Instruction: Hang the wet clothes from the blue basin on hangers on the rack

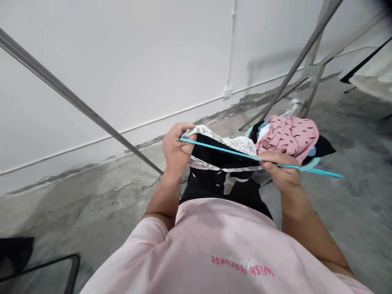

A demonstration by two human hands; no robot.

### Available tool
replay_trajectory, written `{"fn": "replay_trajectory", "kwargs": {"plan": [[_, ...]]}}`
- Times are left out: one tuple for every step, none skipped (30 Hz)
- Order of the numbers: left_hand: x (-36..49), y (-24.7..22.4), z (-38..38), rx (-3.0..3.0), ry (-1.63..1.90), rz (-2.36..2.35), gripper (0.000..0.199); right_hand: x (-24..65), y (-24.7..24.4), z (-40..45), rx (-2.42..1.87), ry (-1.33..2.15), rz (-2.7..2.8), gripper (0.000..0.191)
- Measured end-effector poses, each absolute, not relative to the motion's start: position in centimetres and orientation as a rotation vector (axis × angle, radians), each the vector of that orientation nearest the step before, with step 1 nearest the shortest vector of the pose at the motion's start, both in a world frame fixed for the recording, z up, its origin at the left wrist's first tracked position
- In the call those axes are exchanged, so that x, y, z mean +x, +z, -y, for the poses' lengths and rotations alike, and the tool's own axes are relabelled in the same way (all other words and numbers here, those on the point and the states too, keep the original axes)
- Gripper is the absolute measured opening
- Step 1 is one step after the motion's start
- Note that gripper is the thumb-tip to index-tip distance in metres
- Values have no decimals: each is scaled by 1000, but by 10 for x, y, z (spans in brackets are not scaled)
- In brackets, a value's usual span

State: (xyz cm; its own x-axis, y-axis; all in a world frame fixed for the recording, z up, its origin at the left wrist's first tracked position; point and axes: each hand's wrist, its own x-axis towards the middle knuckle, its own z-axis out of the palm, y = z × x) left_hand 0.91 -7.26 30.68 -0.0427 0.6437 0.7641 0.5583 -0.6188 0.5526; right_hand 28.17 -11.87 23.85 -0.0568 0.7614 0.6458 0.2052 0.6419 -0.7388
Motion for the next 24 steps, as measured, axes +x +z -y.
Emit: {"fn": "replay_trajectory", "kwargs": {"plan": [[5,304,71,2124,1776,-1353,10,287,242,122,-838,504,1669,16],[2,301,69,2130,1773,-1368,9,291,247,126,-844,476,1723,15],[-1,298,66,2132,1766,-1385,9,294,254,131,-861,460,1770,16],[-3,294,64,2130,1755,-1399,8,296,262,136,-892,444,1808,17],[-5,291,61,2123,1742,-1409,8,297,269,141,-931,423,1837,18],[-6,289,57,2113,1726,-1415,9,297,276,146,-970,403,1863,19],[-6,286,54,2101,1711,-1424,10,297,282,150,-1007,386,1885,19],[-7,284,51,2090,1699,-1434,12,297,286,154,-1047,378,1906,19],[-7,283,49,2083,1691,-1445,14,297,288,156,-1087,380,1926,19],[-6,282,48,2082,1686,-1454,17,298,288,157,-1138,389,1943,19],[-5,282,48,2087,1681,-1459,18,298,287,158,-1196,393,1950,20],[-3,281,49,2104,1675,-1453,19,299,284,157,-1256,394,1954,21],[0,281,51,2132,1663,-1434,20,300,280,156,-1315,397,1960,22],[3,282,54,2166,1649,-1402,21,300,277,154,-1367,405,1977,23],[7,282,58,2202,1632,-1363,21,300,273,153,-1406,421,2004,23],[11,282,63,2232,1615,-1319,21,300,271,151,-1428,448,2039,24],[16,282,69,2260,1593,-1266,20,298,269,151,-1433,480,2074,24],[21,282,75,2290,1555,-1198,19,297,269,151,-1422,509,2096,24],[26,282,81,2326,1496,-1119,19,295,270,152,-1398,534,2102,24],[31,283,87,2370,1418,-1034,19,293,272,154,-1361,554,2101,24],[36,284,91,2417,1323,-961,19,291,275,156,-1323,570,2093,24],[40,285,95,2460,1220,-907,19,289,277,158,-1287,582,2086,24],[43,287,98,2497,1115,-875,18,288,280,161,-1252,583,2078,25],[45,288,99,2524,1018,-853,16,287,282,163,-1231,568,2064,24]]}}
